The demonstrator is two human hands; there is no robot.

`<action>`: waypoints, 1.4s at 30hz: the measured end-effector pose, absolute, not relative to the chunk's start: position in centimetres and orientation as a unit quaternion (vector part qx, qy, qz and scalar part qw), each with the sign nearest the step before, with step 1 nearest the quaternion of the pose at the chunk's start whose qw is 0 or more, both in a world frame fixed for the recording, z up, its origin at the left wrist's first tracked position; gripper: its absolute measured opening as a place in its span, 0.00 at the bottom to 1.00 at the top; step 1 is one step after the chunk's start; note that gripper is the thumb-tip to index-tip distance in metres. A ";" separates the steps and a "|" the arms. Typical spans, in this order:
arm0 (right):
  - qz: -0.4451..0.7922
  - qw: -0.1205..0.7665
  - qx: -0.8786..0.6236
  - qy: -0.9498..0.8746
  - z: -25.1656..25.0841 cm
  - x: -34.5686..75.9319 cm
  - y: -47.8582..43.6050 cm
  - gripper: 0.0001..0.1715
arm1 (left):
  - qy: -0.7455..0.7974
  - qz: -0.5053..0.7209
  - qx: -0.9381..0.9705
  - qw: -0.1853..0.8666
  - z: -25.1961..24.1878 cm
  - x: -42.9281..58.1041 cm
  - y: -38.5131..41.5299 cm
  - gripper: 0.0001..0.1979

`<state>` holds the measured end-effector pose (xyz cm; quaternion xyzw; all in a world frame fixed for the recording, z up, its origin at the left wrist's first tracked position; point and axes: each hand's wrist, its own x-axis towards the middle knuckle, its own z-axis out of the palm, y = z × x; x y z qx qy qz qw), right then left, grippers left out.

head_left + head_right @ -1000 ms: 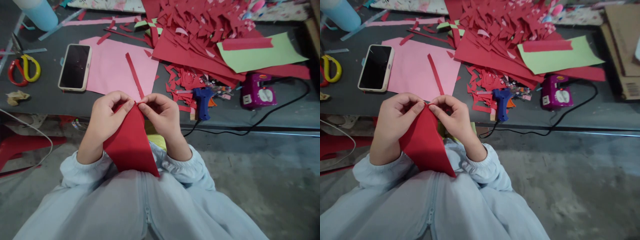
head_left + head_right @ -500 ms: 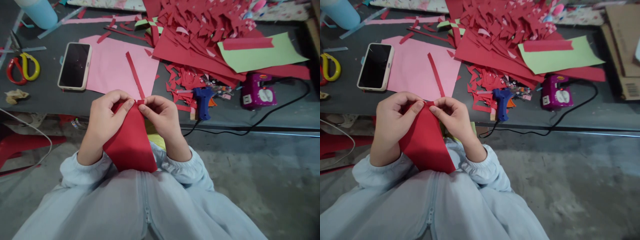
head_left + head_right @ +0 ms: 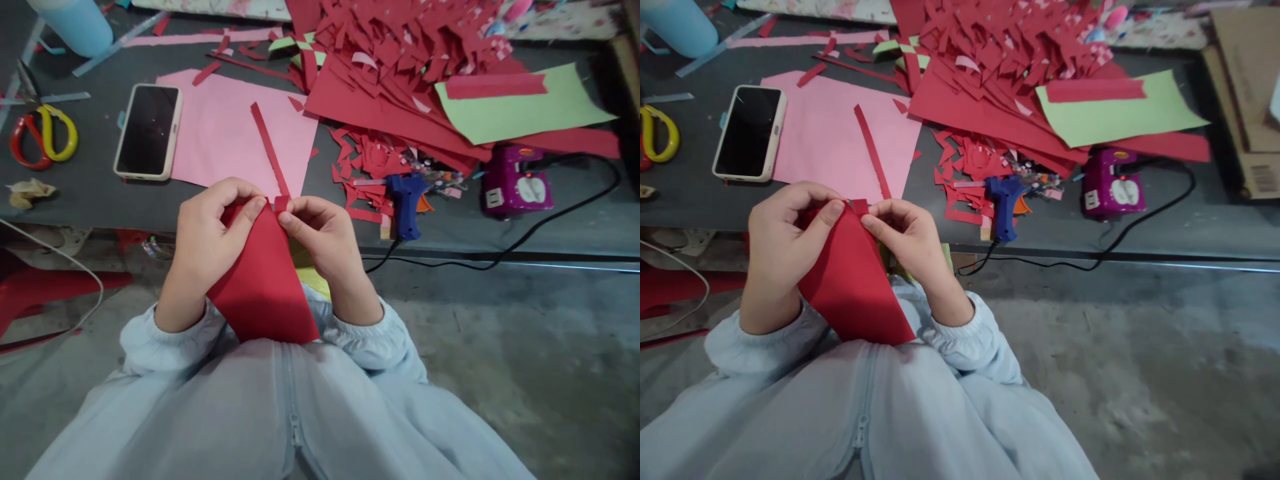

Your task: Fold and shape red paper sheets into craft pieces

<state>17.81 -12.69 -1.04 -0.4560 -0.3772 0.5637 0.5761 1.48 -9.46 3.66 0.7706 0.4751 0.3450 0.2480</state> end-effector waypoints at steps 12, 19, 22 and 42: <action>0.544 0.602 -0.464 -0.356 -1.1 17.1 -13.0 0.18 | 0.483 0.359 0.771 0.207 3.6 1.5 -9.7 0.05; 0.578 0.576 -0.462 -0.348 -1.2 17.4 -13.0 0.19 | 0.481 0.346 0.785 0.181 3.4 1.3 -9.5 0.07; 0.552 0.587 -0.476 -0.353 -1.1 17.0 -13.2 0.19 | 0.487 0.335 0.786 0.180 3.4 1.3 -9.6 0.08; 0.584 0.561 -0.471 -0.349 -2.0 17.5 -13.7 0.18 | 0.503 0.359 0.768 0.170 3.3 1.0 -9.5 0.07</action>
